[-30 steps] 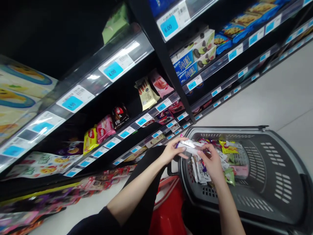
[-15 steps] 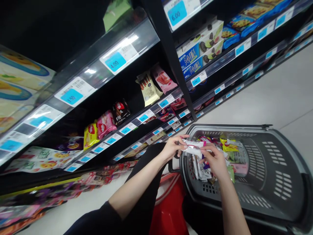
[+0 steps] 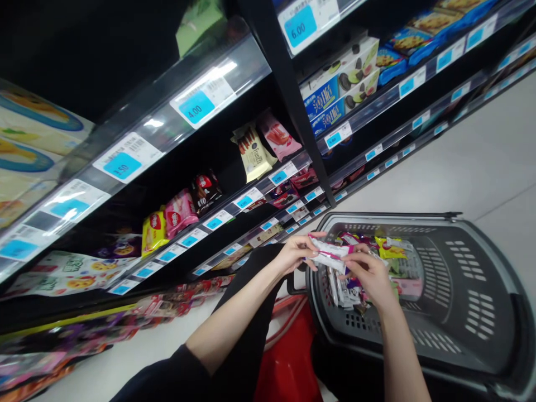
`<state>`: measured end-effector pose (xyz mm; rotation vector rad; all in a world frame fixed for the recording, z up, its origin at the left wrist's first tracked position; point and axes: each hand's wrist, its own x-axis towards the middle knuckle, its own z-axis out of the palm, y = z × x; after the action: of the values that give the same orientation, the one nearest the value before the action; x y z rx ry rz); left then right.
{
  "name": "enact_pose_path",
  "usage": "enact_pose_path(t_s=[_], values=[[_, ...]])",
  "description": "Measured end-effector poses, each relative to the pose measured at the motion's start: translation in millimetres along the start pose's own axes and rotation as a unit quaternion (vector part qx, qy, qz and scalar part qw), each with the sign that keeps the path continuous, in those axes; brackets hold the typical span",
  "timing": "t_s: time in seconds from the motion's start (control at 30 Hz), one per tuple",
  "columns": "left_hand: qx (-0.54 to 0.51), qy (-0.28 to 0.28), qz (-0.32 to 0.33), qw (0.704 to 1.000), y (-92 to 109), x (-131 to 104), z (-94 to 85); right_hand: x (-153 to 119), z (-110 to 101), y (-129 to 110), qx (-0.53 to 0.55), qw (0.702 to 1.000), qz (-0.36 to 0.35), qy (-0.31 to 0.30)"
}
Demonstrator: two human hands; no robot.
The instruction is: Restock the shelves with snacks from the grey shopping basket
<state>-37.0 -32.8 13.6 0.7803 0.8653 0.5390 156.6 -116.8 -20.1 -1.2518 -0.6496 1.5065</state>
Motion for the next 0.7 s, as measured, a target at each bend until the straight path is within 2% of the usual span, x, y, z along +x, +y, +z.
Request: enact_pose_path(t_s=[0.1,0.2,0.27,0.47,0.6,0.7], values=[[0.107,-0.009,0.036,0.994,6,-2,3.6,0,9,-3,-0.017,1.0,-0.001,0.005],[0.248,0.034,0.083,0.965,5,-1,6.5,2,19,-2,-0.054,0.998,-0.002,0.016],[0.298,0.065,0.103,0.947,1,0,7.4,4,23,2,-0.072,0.997,-0.005,0.018],[0.2,0.108,0.043,0.973,-16,3,5.3,8,20,13,-0.051,0.998,-0.005,0.02],[0.182,0.124,0.058,0.974,-19,4,6.6,8,19,16,-0.019,1.0,-0.002,0.019],[0.174,0.12,0.058,0.976,-16,3,9.8,8,24,14,0.018,0.999,-0.008,0.041]])
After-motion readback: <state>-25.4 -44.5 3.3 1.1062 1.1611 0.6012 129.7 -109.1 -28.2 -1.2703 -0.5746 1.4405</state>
